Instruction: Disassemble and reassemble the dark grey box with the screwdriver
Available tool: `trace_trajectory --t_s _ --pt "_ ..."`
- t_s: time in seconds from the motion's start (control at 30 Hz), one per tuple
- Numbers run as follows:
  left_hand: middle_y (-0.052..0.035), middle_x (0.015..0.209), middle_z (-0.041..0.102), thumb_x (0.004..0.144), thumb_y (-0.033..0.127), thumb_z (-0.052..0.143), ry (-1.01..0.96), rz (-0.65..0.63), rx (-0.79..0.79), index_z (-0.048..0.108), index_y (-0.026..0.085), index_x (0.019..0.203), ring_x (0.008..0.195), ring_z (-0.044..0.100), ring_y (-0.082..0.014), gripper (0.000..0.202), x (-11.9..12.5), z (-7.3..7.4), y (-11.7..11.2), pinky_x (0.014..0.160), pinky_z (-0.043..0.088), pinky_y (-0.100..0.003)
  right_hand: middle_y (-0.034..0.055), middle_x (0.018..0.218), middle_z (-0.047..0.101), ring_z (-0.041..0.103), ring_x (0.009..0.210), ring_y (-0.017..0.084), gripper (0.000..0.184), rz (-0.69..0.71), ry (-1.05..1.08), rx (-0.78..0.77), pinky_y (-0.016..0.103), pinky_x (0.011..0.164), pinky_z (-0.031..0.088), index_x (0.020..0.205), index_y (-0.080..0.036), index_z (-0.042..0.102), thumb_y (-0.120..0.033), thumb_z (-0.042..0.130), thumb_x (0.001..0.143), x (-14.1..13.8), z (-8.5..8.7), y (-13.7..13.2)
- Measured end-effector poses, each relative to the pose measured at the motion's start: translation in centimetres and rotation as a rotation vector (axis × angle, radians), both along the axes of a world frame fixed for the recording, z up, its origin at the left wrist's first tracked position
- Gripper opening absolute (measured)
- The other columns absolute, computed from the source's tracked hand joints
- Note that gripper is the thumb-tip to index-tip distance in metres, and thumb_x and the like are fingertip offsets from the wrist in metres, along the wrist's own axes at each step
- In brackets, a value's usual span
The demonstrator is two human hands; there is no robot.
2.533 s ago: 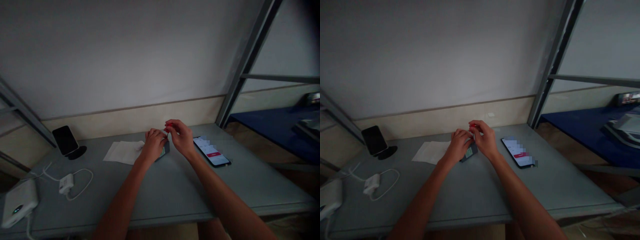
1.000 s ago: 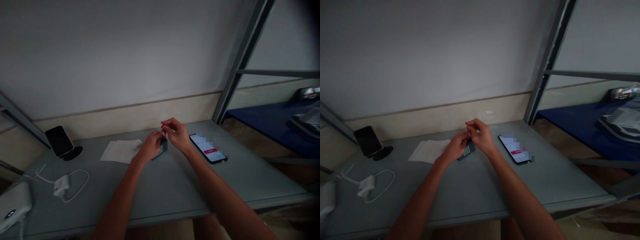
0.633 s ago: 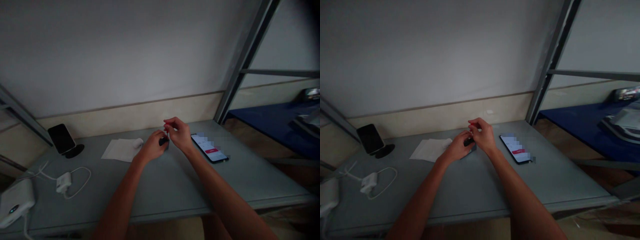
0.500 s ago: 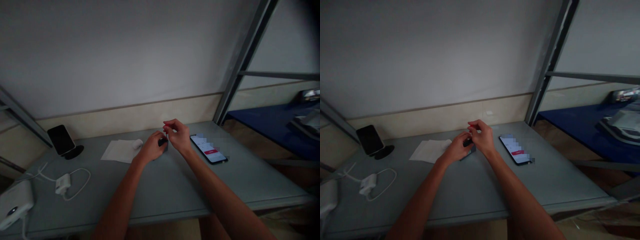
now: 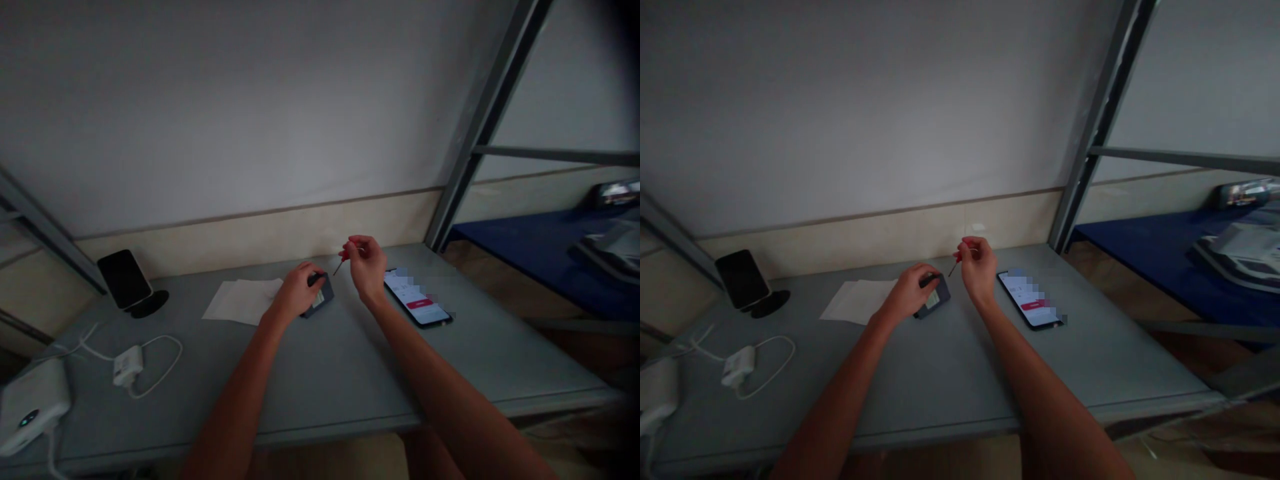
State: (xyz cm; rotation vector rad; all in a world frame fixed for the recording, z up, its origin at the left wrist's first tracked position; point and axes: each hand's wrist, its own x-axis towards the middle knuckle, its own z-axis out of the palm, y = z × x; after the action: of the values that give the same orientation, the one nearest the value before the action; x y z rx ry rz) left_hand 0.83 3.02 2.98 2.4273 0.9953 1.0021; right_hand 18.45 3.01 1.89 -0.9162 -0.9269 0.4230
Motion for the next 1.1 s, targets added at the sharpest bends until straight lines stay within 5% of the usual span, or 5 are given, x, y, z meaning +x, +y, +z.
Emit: trace_trajectory --t_s 0.27,0.37,0.57,0.87,1.1 --pt "-0.0104 0.104 0.075 0.096 0.022 0.051 -0.009 0.163 -0.226 0.071 0.015 0.105 0.096 0.07 -0.0203 0.023 -0.8 -3.5 2.1 0.09 0.053 -0.032 0.0016 0.076 0.065 0.068 0.06 0.017 0.035 0.029 -0.014 -0.254 0.029 0.058 0.052 0.094 -0.018 0.061 -0.049 0.063 0.08 0.9 -4.0 2.2" --pt "-0.0131 0.117 0.071 0.096 0.031 0.054 0.056 0.174 -0.112 0.068 0.015 0.116 0.108 0.066 -0.0232 0.03 -1.0 -3.3 1.6 0.1 0.049 -0.035 0.0021 0.077 0.065 0.067 0.06 0.017 0.035 0.034 -0.052 -0.259 0.029 0.057 0.051 0.094 -0.018 0.061 -0.05 0.062 0.081 0.7 -4.2 2.2" --pt "-0.0136 0.13 0.064 0.075 0.039 0.078 0.285 -0.027 -0.038 0.059 0.02 0.134 0.124 0.057 -0.0291 0.066 -0.8 -2.2 -0.4 0.11 0.043 -0.039 0.0041 0.081 0.067 0.067 0.061 0.017 0.033 0.012 -0.116 -0.274 0.029 0.058 0.05 0.095 -0.019 0.062 -0.049 0.059 0.083 0.6 -4.9 2.1" --pt "-0.0069 0.114 0.076 0.088 0.041 0.063 -0.026 -0.062 -0.462 0.074 0.018 0.113 0.104 0.07 -0.0227 0.036 -1.2 -1.8 1.5 0.093 0.053 -0.033 0.0038 0.079 0.067 0.063 0.059 0.016 0.038 -0.014 -0.138 -0.277 0.028 0.057 0.05 0.096 -0.017 0.063 -0.053 0.058 0.084 0.4 -5.4 1.9" --pt "-0.0111 0.107 0.077 0.091 0.034 0.06 -0.226 0.107 -0.358 0.075 0.015 0.108 0.097 0.072 -0.0232 0.029 -1.2 -2.6 2.5 0.09 0.055 -0.037 0.0026 0.086 0.066 0.065 0.064 0.015 0.034 -0.041 -0.145 -0.143 0.029 0.061 0.051 0.109 -0.019 0.063 -0.045 0.057 0.089 -0.3 -3.0 1.0"
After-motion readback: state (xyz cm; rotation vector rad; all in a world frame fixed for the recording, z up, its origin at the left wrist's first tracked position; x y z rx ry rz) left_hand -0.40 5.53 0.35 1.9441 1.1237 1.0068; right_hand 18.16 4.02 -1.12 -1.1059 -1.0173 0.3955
